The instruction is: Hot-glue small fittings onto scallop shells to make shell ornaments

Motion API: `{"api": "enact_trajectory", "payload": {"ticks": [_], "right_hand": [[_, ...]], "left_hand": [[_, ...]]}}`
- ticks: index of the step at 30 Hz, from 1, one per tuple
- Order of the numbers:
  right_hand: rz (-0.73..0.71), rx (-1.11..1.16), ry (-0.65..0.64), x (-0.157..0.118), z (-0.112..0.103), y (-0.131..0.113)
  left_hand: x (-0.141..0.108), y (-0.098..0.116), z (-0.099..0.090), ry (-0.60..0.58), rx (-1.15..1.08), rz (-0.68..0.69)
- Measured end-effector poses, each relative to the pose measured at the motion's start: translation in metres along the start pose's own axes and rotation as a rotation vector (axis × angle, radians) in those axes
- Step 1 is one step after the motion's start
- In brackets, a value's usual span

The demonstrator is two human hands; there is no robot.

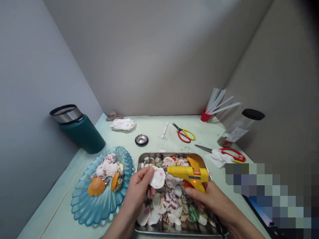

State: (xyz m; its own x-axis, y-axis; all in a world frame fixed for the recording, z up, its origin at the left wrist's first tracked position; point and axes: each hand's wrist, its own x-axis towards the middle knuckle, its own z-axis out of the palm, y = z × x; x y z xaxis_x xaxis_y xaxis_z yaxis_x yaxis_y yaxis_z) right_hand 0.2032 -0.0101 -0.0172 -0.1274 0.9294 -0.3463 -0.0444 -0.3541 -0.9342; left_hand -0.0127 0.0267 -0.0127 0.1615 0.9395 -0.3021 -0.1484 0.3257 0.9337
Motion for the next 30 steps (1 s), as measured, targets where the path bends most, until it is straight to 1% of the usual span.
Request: {"api": "enact_trajectory", "payload": {"ticks": [2, 4, 6, 9, 11, 13, 14, 16, 18, 20, 22, 24, 26, 28, 30], "right_hand": [[-0.024, -0.016, 0.033, 0.000, -0.001, 0.002], [-0.076, -0.100, 0.089, -0.001, -0.001, 0.001], [-0.160, -0.294, 0.119, -0.004, -0.002, -0.003], [-0.338, -0.709, 0.116, -0.010, -0.007, -0.004], [-0.453, -0.978, 0.177, -0.013, -0.012, -0.001], [-0.527, -1.187, 0.249, -0.015, -0.017, 0.004], [-0.548, -1.261, 0.261, -0.016, -0.019, 0.005], [-0.576, -1.351, 0.236, -0.019, -0.020, 0.002], [-0.607, -1.384, 0.205, -0.022, -0.017, -0.008], [-0.643, -1.377, 0.206, -0.025, -0.007, -0.023], [-0.689, -1.350, 0.200, -0.024, 0.011, -0.035], [-0.710, -1.380, 0.113, -0.018, 0.033, -0.039], [-0.724, -1.477, -0.008, -0.006, 0.056, -0.032], [-0.759, -1.575, -0.078, 0.008, 0.074, -0.019], [-0.790, -1.645, -0.122, 0.022, 0.086, -0.005]], "left_hand": [[0.001, -0.002, -0.002, 0.022, -0.040, 0.020], [0.002, -0.002, -0.002, 0.044, -0.080, 0.042], [0.003, 0.000, -0.002, 0.061, -0.114, 0.065], [0.003, 0.003, -0.001, 0.069, -0.149, 0.112], [0.003, 0.005, -0.001, 0.063, -0.157, 0.129], [0.001, 0.006, -0.001, 0.058, -0.160, 0.130], [0.001, 0.007, 0.000, 0.062, -0.164, 0.128], [-0.001, 0.008, 0.000, 0.073, -0.176, 0.128], [-0.002, 0.010, 0.001, 0.073, -0.195, 0.136], [-0.003, 0.010, 0.001, 0.063, -0.213, 0.149], [-0.003, 0.010, 0.001, 0.052, -0.225, 0.162], [-0.002, 0.009, 0.000, 0.050, -0.233, 0.172], [-0.002, 0.009, 0.000, 0.051, -0.245, 0.177], [-0.002, 0.009, -0.001, 0.047, -0.257, 0.174], [-0.002, 0.009, 0.000, 0.040, -0.265, 0.167]]}}
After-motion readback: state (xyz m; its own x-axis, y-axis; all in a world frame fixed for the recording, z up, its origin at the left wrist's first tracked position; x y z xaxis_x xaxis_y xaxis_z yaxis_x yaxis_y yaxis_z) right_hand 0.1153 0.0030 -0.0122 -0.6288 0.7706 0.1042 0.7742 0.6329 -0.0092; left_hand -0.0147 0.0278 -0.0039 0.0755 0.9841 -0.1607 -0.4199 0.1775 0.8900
